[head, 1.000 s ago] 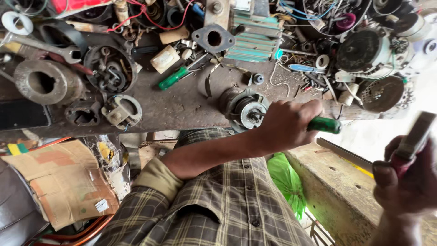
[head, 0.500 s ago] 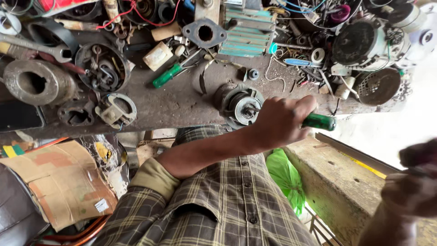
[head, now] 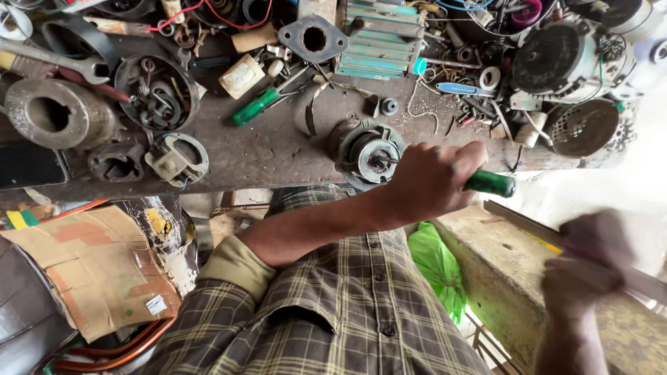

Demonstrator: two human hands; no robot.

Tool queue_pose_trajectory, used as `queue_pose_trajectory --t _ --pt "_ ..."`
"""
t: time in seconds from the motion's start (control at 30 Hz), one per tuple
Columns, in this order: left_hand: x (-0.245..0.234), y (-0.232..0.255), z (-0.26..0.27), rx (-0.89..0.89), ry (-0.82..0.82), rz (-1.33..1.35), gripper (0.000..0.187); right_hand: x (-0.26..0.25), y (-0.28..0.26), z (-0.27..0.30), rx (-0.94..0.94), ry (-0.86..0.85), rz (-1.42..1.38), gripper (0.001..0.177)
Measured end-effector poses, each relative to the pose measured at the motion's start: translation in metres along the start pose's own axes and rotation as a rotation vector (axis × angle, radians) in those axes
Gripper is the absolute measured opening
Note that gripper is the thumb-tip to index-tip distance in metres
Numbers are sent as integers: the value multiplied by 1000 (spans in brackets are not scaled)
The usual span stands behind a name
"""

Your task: The person sits with a mechanical part on their lap and uses a screwdriver and hammer to adjust internal components. They then move to a workbench, using pliers and a screwdriver to continue manipulating the part.

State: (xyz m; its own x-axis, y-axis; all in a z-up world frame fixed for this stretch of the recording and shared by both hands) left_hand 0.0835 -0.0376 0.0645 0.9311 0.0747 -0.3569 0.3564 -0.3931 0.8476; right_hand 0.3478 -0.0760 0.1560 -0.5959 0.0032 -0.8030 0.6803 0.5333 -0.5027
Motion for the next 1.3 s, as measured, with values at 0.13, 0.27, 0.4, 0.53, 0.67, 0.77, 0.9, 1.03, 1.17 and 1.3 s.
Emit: queue_pose_trajectory --t 0.13,0.27,0.4,0.53,0.67,0.77,0.9,1.03,1.17,1.3 --pt "1 3 -2 43 30 28 30 5 -23 -26 133 -96 5 38" --pt "3 0 -5 -20 -16 -35 19 7 -29 -32 285 367 -513 28" --pt "3 -3 -1 -34 -47 -12 19 22 -27 -36 77 -75 -11 31" --pt "3 -4 -3 46 104 -10 24 12 -15 -39 52 -68 3 40" --pt "8 -6 -6 -6 27 -34 17 3 -12 -35 173 281 -328 32" --pt "8 -7 -2 -32 -22 -54 19 23 -7 -28 70 -11 -84 40" --pt "7 -6 -9 -2 32 -4 20 14 26 -18 99 -41 62 27" --pt "4 -4 -7 -11 40 -22 23 -17 40 -6 78 150 -137 34" --pt "1 -5 -9 -39 27 -33 25 -11 27 -12 116 155 -112 30" --pt "10 -10 -8 -172 -149 -44 28 31 12 -26 -77 -242 183 53"
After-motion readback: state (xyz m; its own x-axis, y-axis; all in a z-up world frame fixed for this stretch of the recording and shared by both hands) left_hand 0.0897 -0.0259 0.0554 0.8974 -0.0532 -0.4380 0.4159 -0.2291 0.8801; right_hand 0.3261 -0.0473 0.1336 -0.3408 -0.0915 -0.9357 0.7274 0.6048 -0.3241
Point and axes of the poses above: each hand's wrist, its own z-axis away from the middle knuckle, its own x-axis out of the palm, y = z × x, the point moved 3 cm from there along -z, towards the middle knuckle, and after that the axes turned 1 degree about z, right-handed, at the moved point
